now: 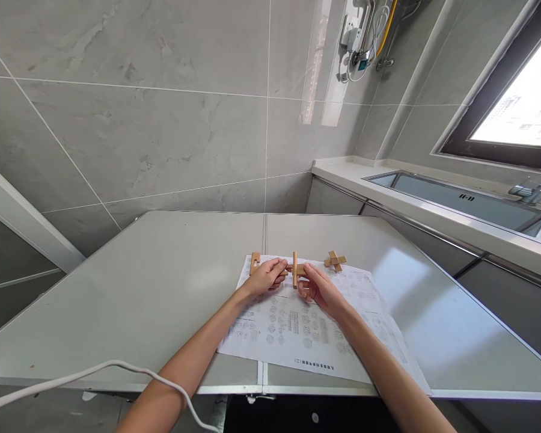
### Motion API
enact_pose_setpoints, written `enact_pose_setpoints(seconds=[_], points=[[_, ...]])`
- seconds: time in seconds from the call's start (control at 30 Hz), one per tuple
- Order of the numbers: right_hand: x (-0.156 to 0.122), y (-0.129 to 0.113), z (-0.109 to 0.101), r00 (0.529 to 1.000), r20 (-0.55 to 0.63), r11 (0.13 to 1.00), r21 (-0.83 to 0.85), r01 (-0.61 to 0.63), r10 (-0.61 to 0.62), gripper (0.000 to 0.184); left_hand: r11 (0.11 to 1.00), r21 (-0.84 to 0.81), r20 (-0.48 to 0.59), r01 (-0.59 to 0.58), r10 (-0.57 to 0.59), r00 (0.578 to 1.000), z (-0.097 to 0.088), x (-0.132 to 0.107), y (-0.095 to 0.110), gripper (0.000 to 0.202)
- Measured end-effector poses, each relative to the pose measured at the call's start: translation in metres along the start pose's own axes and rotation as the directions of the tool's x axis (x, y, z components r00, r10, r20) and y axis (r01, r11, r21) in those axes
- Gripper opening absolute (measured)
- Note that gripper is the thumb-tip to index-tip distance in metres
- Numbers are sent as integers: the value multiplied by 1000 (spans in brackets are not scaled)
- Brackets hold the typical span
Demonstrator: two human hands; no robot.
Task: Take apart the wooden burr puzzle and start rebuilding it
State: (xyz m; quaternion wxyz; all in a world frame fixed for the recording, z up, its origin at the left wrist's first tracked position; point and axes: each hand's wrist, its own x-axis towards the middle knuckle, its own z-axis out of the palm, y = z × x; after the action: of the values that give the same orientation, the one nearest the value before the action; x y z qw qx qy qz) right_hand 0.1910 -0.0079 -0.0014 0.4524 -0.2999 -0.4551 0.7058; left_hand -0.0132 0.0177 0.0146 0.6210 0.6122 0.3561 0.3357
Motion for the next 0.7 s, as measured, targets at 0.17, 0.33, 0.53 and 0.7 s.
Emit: enact_pose_setpoints(seconds=[0.17,0.33,0.53,0.7], points=[[-2,-4,4,993,116,996,77,-40,31,45,996,-77,7,52,-51,999,0,-3,3,44],[-1,-1,-2,988,153,991,130,-43,22,40,995,-85,-14,56,-57,998,1,-6,8,40],[2,6,-10,997,71,994,110,14,-22,38,995,-81,-8,60,-61,998,2,-6,9,42],[3,9,-13,996,-85,995,91,34,-26,41,994,-94,25,53,-51,998,3,-6,6,44]])
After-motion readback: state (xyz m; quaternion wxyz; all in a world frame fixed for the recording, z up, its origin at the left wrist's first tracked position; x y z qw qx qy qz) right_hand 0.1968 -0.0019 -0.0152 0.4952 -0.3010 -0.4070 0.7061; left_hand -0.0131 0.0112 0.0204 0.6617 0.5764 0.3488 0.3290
